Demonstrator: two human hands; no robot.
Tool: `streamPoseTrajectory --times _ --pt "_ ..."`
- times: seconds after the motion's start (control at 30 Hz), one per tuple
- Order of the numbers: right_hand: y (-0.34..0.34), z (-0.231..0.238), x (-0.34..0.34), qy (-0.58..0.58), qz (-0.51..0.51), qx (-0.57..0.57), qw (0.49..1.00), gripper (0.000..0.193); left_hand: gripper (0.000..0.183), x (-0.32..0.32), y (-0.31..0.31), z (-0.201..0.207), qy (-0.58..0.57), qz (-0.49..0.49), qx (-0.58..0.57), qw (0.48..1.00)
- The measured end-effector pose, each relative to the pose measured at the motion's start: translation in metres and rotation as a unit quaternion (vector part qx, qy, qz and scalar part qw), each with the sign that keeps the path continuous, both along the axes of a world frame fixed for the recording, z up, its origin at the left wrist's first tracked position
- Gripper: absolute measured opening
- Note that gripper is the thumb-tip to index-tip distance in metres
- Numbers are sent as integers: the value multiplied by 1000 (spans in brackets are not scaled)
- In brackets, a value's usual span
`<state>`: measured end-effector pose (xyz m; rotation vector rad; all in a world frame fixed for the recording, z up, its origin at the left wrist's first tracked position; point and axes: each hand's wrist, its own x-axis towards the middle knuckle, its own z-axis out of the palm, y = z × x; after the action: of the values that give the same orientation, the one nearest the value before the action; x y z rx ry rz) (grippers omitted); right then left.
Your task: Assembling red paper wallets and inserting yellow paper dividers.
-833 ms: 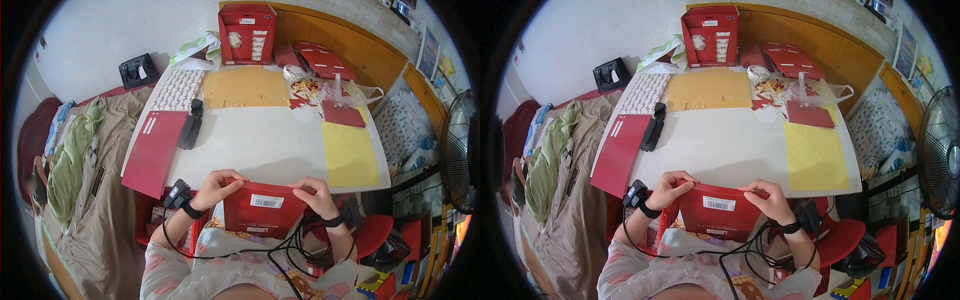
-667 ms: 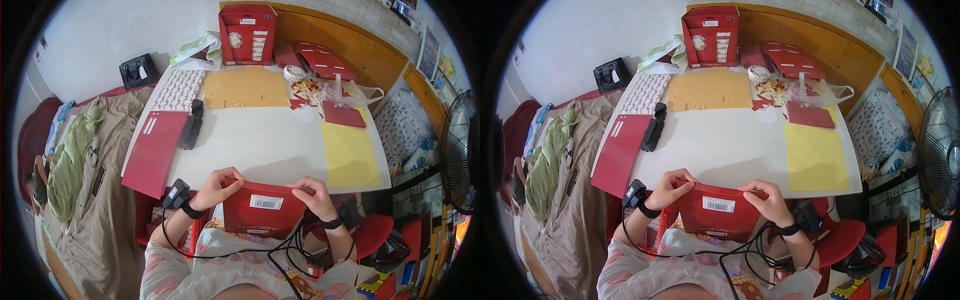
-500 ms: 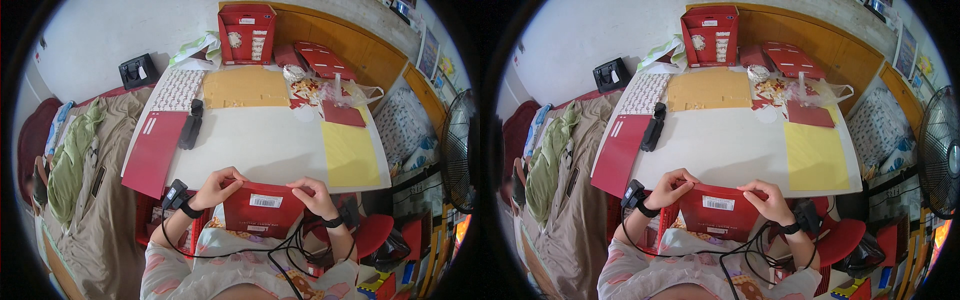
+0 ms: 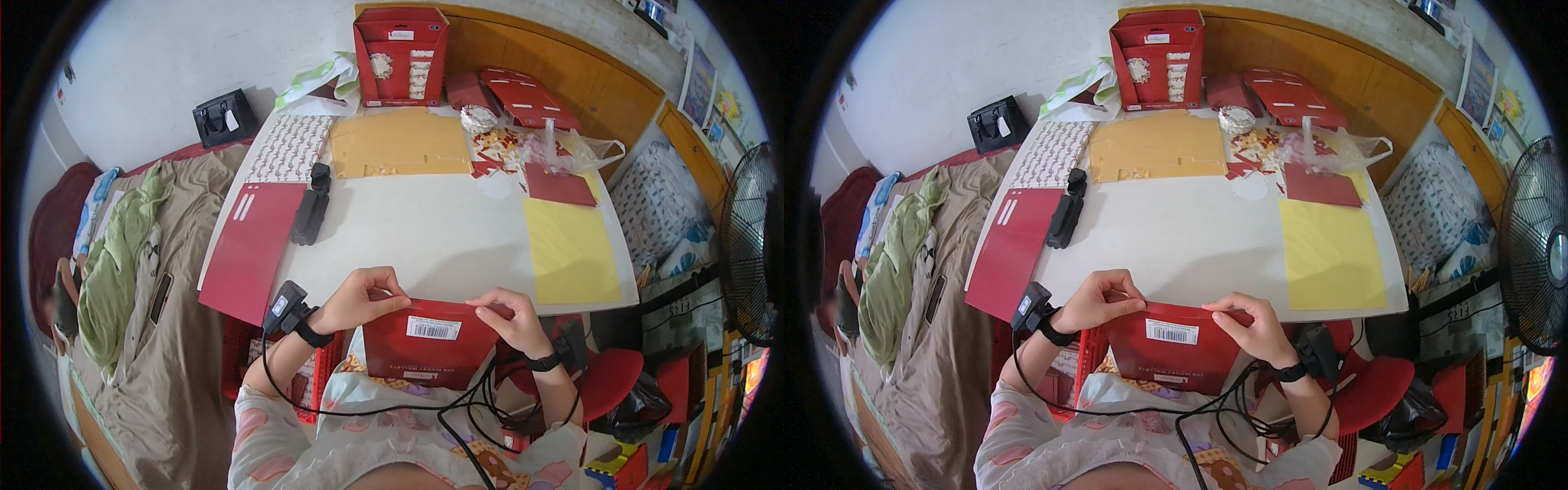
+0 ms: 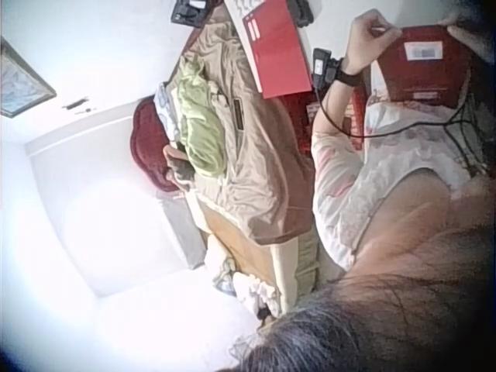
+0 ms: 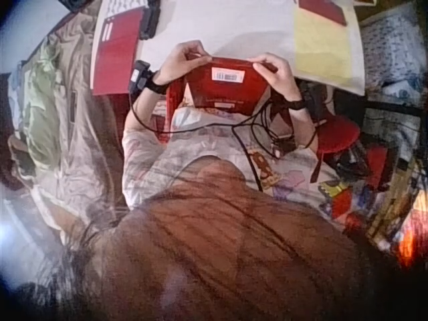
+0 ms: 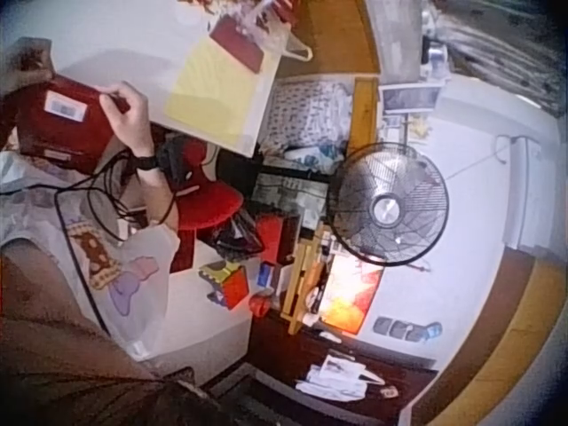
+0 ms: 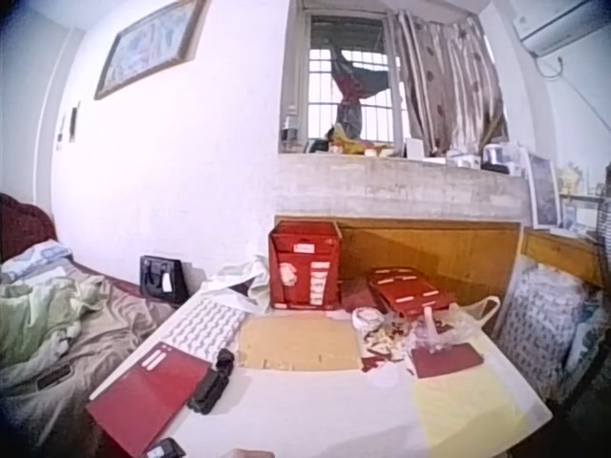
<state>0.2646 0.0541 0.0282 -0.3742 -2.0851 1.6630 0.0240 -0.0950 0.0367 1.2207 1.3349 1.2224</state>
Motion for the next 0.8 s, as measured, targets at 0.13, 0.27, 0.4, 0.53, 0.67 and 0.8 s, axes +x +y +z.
streamPoseTrajectory --times 0.13,0.27,0.4,0.53,0.67,0.8 --pt "2 -1 0 4 2 -3 1000 10 11 2 2 1 8 11 -7 1000" --pt "1 2 1 -5 0 -29 1000 10 12 1 4 1 6 8 -8 1000" --pt "1 1 1 -7 -2 -34 999 10 12 -2 5 4 8 -12 -35 999" --pt "-1 2 1 -4 -3 -38 999 10 11 -5 7 3 7 -37 -34 999" --pt "-1 1 1 -3 0 -39 999 10 9 -4 5 4 14 -44 -23 999" --pt "0 -2 0 5 8 -52 999 11 5 -2 2 3 35 -57 30 997"
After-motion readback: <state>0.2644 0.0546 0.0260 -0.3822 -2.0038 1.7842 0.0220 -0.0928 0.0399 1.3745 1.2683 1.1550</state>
